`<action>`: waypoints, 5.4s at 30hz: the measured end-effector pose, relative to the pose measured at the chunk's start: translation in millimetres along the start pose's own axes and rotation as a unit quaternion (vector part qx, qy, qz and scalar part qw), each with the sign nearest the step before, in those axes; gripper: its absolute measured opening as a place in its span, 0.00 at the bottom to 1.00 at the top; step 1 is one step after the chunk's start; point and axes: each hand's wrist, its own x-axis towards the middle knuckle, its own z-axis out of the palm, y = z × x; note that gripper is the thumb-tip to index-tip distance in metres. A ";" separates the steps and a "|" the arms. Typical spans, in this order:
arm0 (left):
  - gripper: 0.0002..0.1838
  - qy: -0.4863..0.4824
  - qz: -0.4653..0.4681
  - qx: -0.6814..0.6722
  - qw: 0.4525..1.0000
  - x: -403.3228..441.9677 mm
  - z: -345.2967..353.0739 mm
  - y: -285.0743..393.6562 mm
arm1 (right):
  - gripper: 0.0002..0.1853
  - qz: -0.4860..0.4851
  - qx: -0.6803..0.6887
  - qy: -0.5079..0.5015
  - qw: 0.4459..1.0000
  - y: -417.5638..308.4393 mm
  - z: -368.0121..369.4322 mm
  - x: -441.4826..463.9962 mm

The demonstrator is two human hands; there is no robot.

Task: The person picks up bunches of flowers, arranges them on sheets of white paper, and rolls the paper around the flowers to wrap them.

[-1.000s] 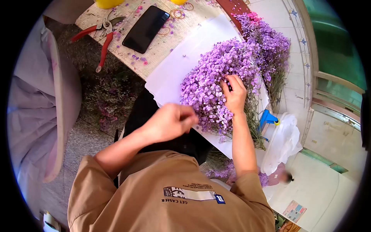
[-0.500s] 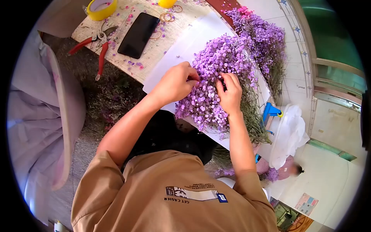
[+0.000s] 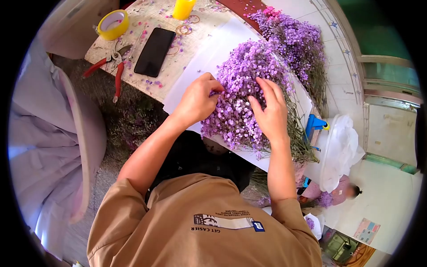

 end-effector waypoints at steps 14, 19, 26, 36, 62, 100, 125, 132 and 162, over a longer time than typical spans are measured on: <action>0.08 -0.062 -0.201 -0.357 0.910 -26.8 -36.0 45.3 | 0.11 -0.052 0.074 0.040 0.995 -36.5 16.2 -59.3; 0.09 -0.024 -0.071 0.013 0.997 -23.3 -8.0 52.1 | 0.11 -0.053 0.074 0.061 0.994 -38.4 16.8 -63.7; 0.12 -0.016 -0.060 0.231 0.971 -18.5 5.1 56.1 | 0.11 -0.054 0.063 0.069 0.994 -39.8 17.7 -67.7; 0.08 0.059 -0.034 0.090 0.994 -20.1 9.6 38.4 | 0.14 -0.036 0.089 0.080 0.992 -29.8 19.5 -74.3; 0.09 -0.054 -0.140 -0.427 0.892 -52.0 -28.4 75.0 | 0.07 0.136 0.170 0.175 0.960 67.1 -59.5 -167.1; 0.08 -0.062 0.063 0.394 0.915 -38.4 63.4 60.4 | 0.11 -0.032 0.048 0.077 0.995 -5.9 10.3 -120.3; 0.07 -0.013 0.128 0.281 0.951 -40.8 68.5 52.3 | 0.16 -0.013 0.064 0.060 0.996 -6.9 12.0 -121.6; 0.08 -0.072 -0.219 -0.283 0.931 -81.3 -8.2 87.4 | 0.13 -0.027 0.179 0.037 0.983 13.8 -21.8 -100.9; 0.11 -0.009 0.098 0.309 0.946 111.3 70.5 77.7 | 0.07 0.092 0.205 0.090 0.970 106.1 18.3 52.2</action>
